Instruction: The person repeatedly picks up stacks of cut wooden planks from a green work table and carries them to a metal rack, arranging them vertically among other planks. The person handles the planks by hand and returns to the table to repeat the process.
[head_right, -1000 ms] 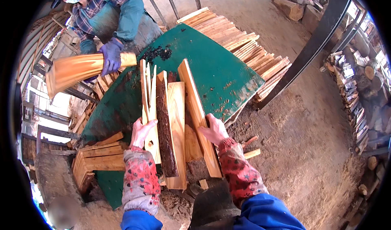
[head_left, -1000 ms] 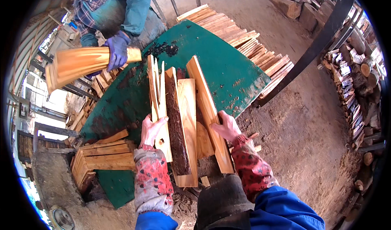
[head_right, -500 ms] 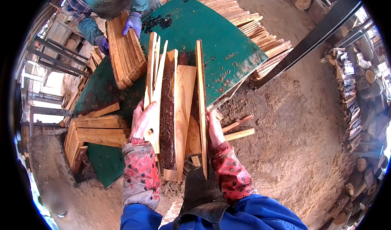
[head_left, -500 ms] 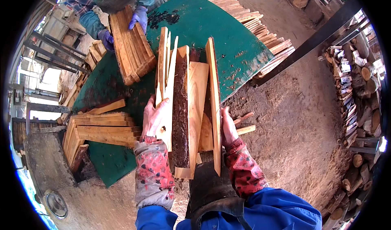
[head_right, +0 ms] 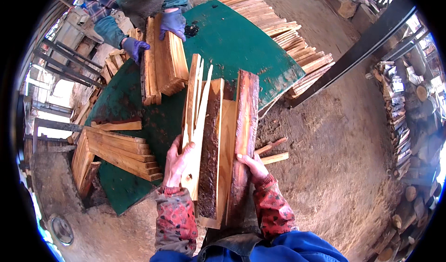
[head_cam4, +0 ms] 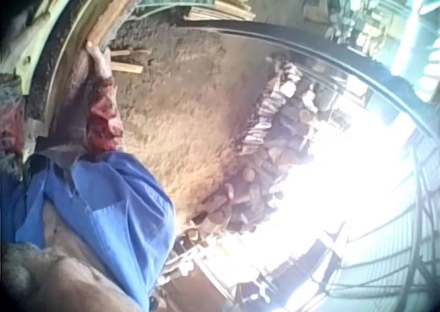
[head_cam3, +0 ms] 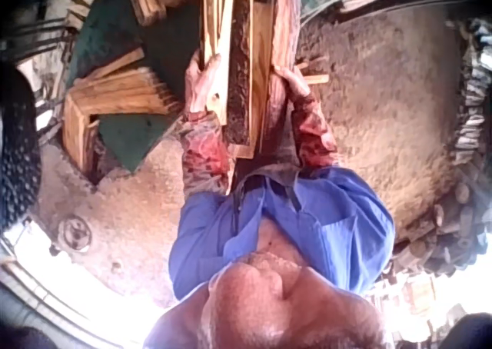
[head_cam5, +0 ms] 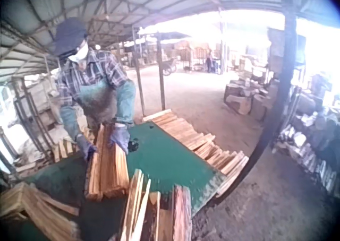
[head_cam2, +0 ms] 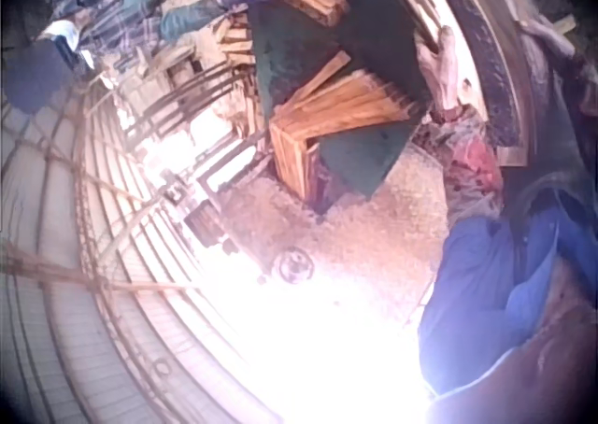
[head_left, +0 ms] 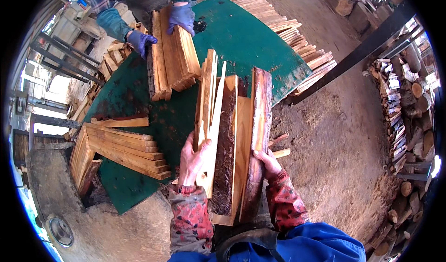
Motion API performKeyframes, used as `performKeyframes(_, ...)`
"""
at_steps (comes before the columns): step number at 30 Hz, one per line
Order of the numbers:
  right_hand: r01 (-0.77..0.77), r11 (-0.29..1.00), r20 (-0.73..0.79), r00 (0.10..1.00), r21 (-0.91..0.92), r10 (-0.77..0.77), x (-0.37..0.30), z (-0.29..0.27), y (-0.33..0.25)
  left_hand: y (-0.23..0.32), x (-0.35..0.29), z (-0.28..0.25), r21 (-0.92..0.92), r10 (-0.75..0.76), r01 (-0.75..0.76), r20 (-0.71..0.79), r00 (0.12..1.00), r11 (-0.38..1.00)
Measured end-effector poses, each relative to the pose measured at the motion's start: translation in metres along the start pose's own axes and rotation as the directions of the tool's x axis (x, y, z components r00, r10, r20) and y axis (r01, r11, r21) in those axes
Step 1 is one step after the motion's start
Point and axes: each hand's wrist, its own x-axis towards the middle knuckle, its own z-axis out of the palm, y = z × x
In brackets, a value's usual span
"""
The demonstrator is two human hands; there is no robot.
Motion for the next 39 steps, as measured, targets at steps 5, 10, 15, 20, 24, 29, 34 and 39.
performKeyframes(5, -0.036, 0.999, 0.059, 0.998, 0.034, 0.034, -0.012, -0.006, 0.003, -0.027, -0.016, 0.010, -0.062, 0.009, -0.014, -0.077, 0.997, 0.998)
performKeyframes(10, 0.010, 1.000, 0.082, 0.997, -0.023, -0.008, -0.010, -0.018, 0.002, -0.026, -0.017, 0.019, 0.033, 0.049, -0.045, -0.113, 0.992, 0.998)
performKeyframes(15, -0.006, 0.995, -0.010, 1.000, -0.097, 0.005, -0.026, -0.019, -0.005, -0.057, -0.018, 0.008, 0.080, 0.016, -0.010, -0.064, 0.998, 0.997)
performKeyframes(20, -0.001, 0.995, -0.023, 1.000, -0.095, -0.001, -0.034, -0.033, 0.010, -0.090, -0.023, 0.005, -0.185, -0.078, 0.079, 0.011, 0.997, 0.980)
performKeyframes(24, 0.030, 0.994, -0.033, 0.999, -0.107, -0.034, -0.034, -0.019, 0.020, -0.097, -0.021, -0.003, -0.302, -0.064, 0.077, 0.055, 0.996, 0.950)
performKeyframes(29, 0.038, 0.983, 0.049, 0.998, -0.180, -0.030, -0.043, 0.000, 0.023, -0.106, -0.024, -0.014, -0.271, 0.014, 0.011, 0.088, 0.996, 0.963)
performKeyframes(34, 0.129, 0.970, 0.027, 0.992, -0.205, -0.127, -0.064, 0.012, 0.038, -0.099, -0.039, -0.019, -0.227, 0.064, -0.033, 0.130, 0.989, 0.973)
performKeyframes(39, 0.193, 0.916, 0.033, 0.981, -0.351, -0.194, -0.066, -0.003, 0.035, -0.111, -0.026, -0.003, -0.240, 0.169, -0.125, 0.169, 0.971, 0.963)
